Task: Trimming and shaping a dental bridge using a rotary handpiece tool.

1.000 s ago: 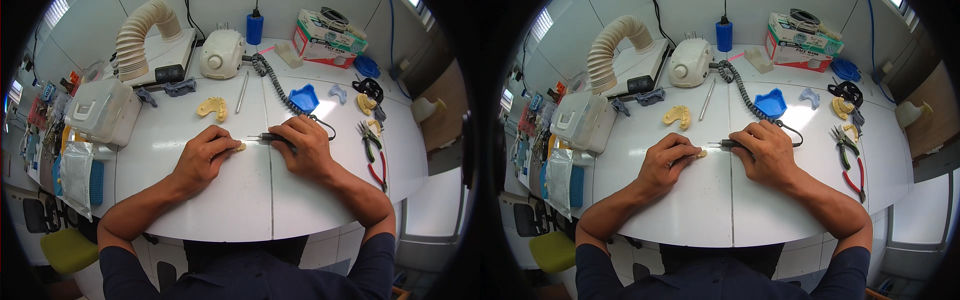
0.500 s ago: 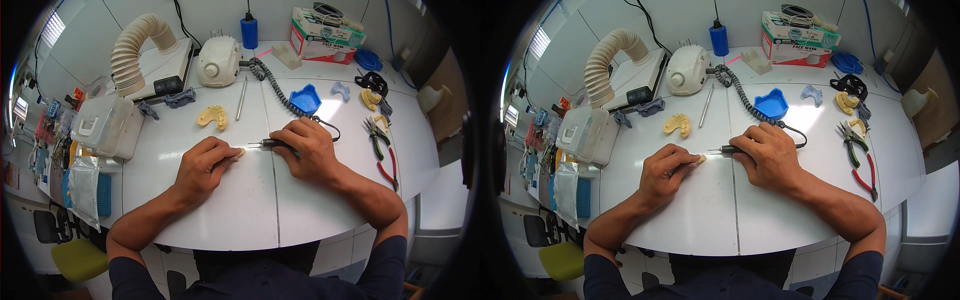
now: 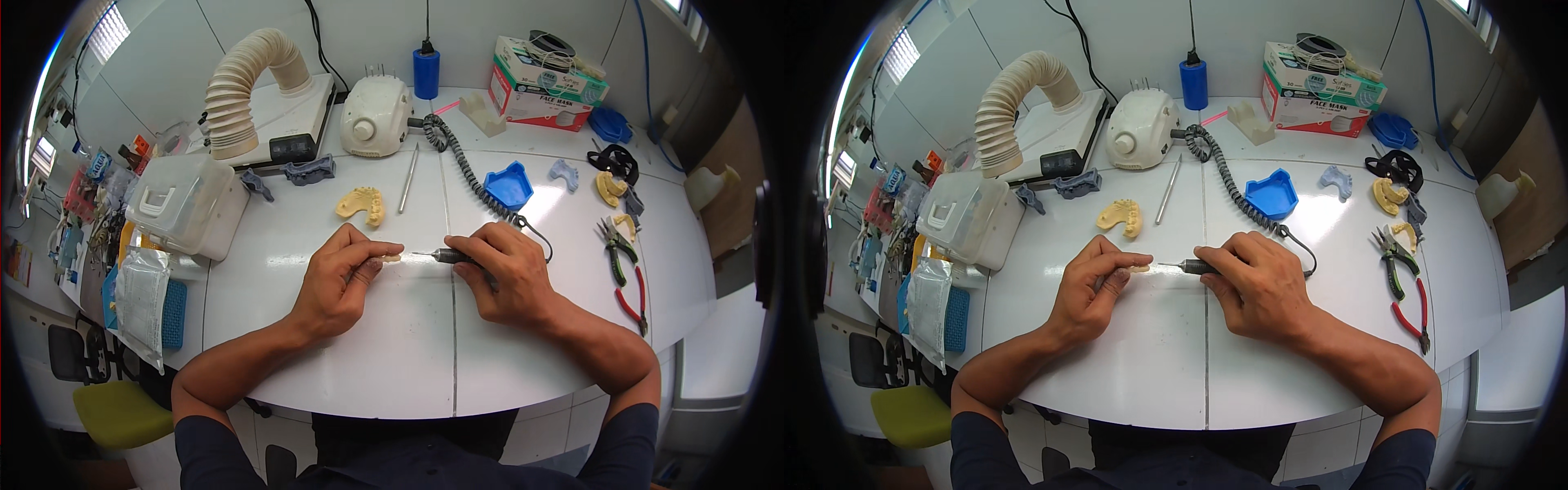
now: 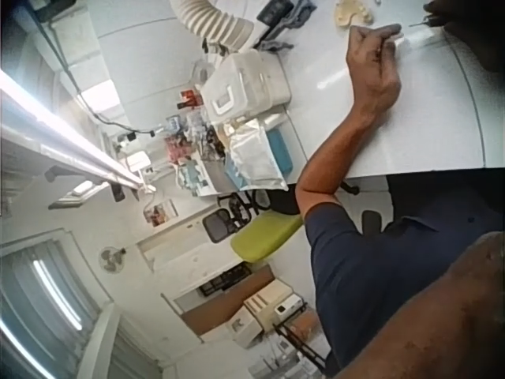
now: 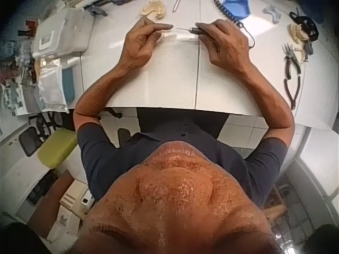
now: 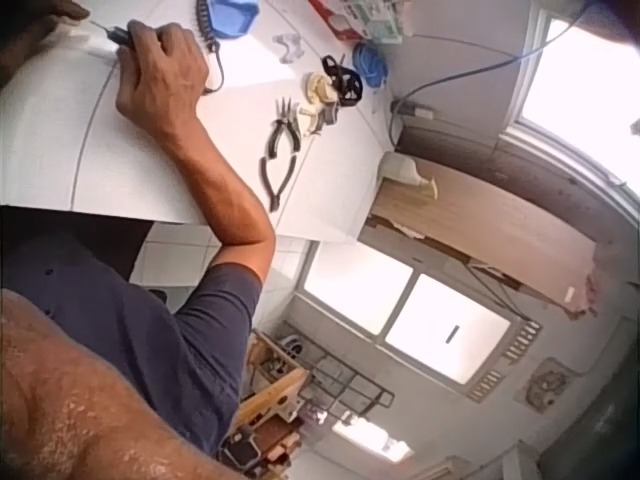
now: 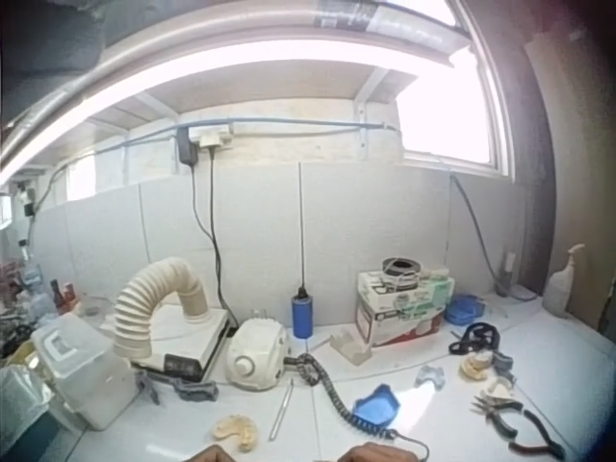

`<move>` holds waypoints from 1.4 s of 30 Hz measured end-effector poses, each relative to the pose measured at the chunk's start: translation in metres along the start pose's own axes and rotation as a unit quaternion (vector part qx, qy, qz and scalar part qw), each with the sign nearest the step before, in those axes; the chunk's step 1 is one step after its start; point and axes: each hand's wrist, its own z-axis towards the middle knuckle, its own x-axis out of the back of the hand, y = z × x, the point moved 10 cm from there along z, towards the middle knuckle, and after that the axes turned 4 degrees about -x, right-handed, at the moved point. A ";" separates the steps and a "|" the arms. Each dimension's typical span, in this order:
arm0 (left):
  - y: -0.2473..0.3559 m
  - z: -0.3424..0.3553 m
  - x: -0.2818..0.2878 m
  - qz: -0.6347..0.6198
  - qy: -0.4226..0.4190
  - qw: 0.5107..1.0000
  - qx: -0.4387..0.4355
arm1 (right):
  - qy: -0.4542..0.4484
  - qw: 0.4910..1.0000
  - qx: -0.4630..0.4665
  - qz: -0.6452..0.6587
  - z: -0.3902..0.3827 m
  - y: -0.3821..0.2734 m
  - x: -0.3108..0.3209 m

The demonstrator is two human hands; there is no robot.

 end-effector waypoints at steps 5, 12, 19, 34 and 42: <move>-0.011 -0.005 0.001 -0.147 0.046 0.987 0.038 | -0.019 1.000 0.015 0.008 -0.002 -0.011 0.000; -0.027 -0.007 -0.010 -0.281 0.058 0.950 0.122 | -0.033 0.999 0.034 -0.008 -0.005 -0.014 -0.004; -0.027 -0.007 -0.010 -0.272 0.059 0.952 0.126 | -0.039 0.999 0.021 -0.012 -0.004 -0.012 -0.005; -0.031 -0.008 -0.011 -0.299 0.054 0.946 0.113 | -0.030 0.999 0.015 -0.005 -0.005 -0.012 -0.006; -0.018 -0.007 -0.022 -0.342 0.005 0.934 0.101 | -0.024 1.000 0.012 0.002 -0.005 -0.009 -0.003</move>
